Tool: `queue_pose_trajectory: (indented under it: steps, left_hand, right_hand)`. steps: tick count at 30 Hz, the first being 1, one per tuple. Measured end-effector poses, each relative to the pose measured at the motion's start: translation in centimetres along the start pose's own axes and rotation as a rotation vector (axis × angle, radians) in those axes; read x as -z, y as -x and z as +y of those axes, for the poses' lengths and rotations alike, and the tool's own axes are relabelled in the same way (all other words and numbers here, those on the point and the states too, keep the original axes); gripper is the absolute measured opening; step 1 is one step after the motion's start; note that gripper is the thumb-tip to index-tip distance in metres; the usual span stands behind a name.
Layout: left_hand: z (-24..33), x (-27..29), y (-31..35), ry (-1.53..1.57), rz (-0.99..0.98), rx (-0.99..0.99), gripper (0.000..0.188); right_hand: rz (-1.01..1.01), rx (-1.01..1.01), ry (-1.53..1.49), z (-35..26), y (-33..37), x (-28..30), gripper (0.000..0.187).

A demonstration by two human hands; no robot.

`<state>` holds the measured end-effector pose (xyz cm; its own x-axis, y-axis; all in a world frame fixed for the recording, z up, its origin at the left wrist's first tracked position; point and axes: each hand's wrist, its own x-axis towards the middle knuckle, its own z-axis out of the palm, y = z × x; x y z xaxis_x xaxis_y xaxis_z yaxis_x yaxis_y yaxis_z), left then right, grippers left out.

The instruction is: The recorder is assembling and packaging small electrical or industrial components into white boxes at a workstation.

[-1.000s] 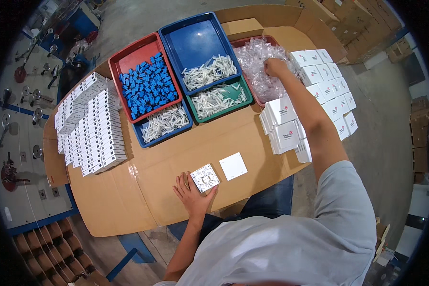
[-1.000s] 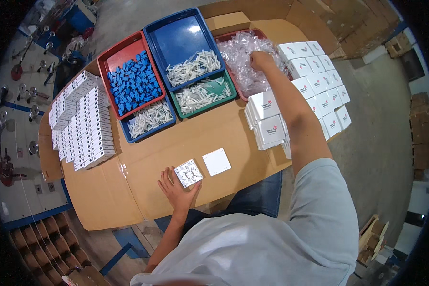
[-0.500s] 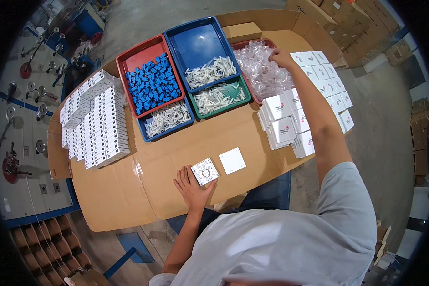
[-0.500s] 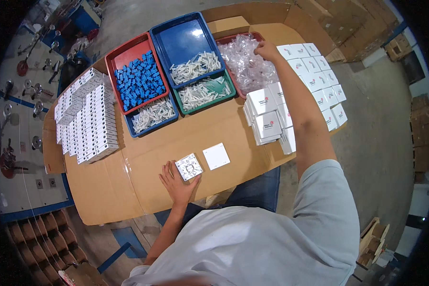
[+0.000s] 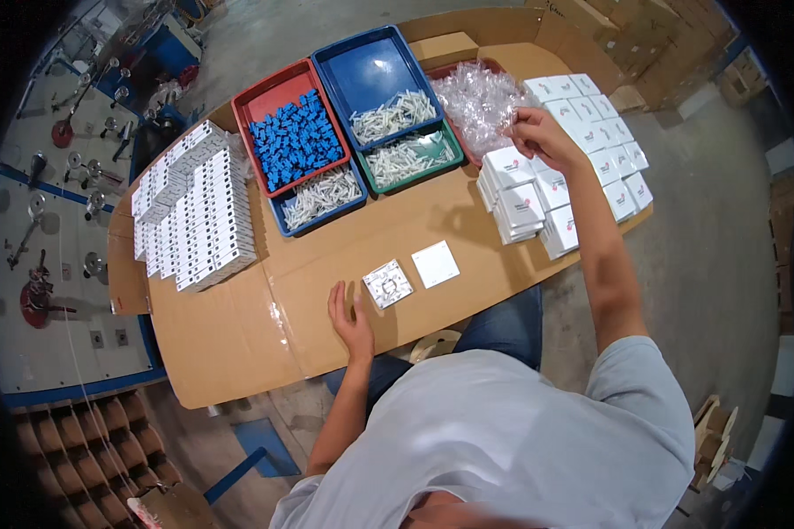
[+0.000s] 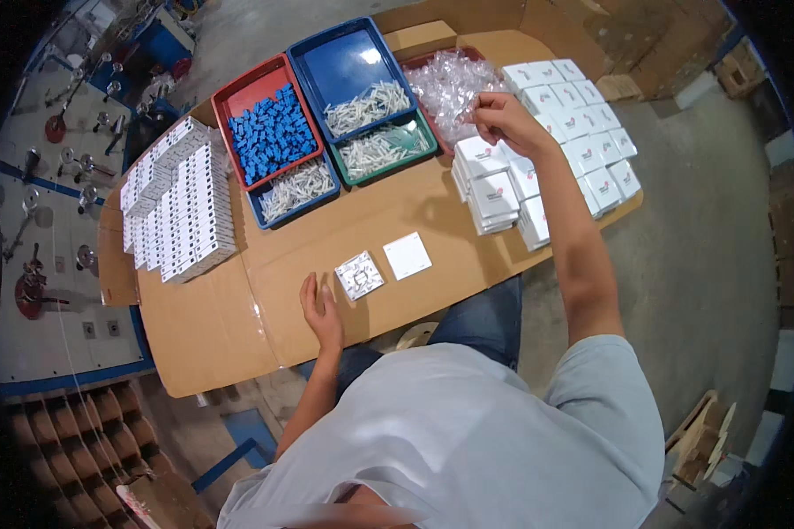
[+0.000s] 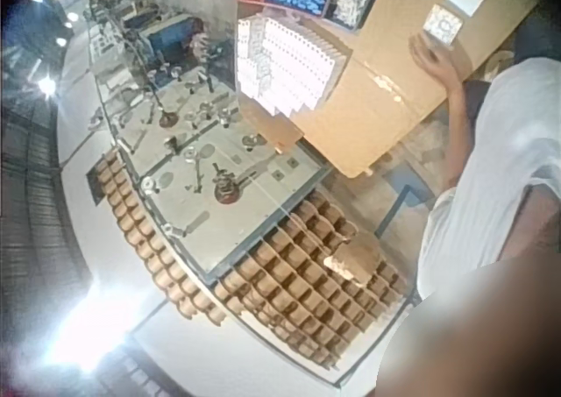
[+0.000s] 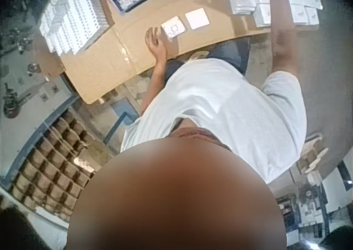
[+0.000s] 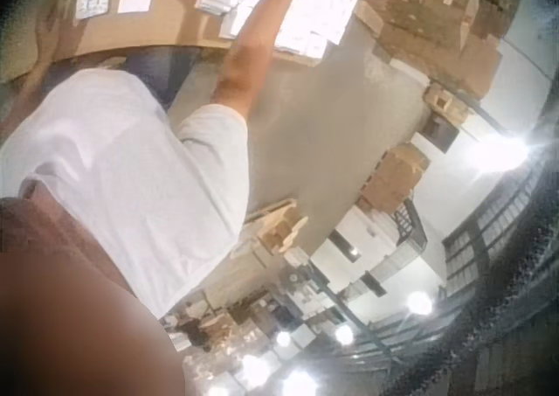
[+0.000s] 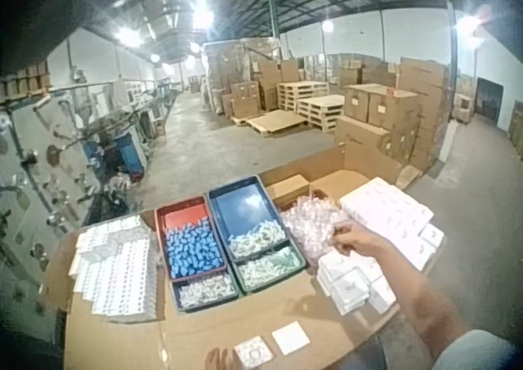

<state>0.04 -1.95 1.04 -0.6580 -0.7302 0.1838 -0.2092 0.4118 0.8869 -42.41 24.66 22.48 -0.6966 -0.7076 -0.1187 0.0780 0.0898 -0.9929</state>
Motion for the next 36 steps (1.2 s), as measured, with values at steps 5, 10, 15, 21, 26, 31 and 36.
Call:
queue_pose_trajectory:
  steps: [5,10,15,21,26,31,36]
  left_hand:
    - [7.5,-0.1,-2.8,0.442,-0.118,0.17,0.04]
    - [19.7,-2.3,-5.8,0.667,-0.555,0.287,0.037]
    - [22.5,-4.8,-5.6,0.702,-0.61,0.162,0.026]
    - [22.3,-4.8,-4.2,0.856,-0.165,0.218,0.019]
    - [21.6,-4.9,-3.8,0.918,0.032,0.201,0.015]
    - [20.8,-3.6,-4.5,1.013,0.147,0.256,0.016]
    - [20.7,-1.2,-5.4,1.081,0.028,0.39,0.017]
  right_hand:
    - [-0.186,0.035,-0.059,-0.8,6.3,-5.8,0.011]
    - [-0.322,-0.047,-0.096,-0.1,10.3,-9.9,0.017]
    - [-0.529,-0.151,-0.059,0.4,10.8,-12.5,0.02]
    - [-0.213,-0.039,-0.205,2.7,11.3,-14.6,0.017]
    - [-0.038,0.013,-0.132,5.2,11.9,-20.5,0.024]
    - [0.09,0.019,-0.433,5.0,11.1,-24.1,0.016]
    - [-0.012,0.035,-0.238,4.2,10.3,-23.8,0.014]
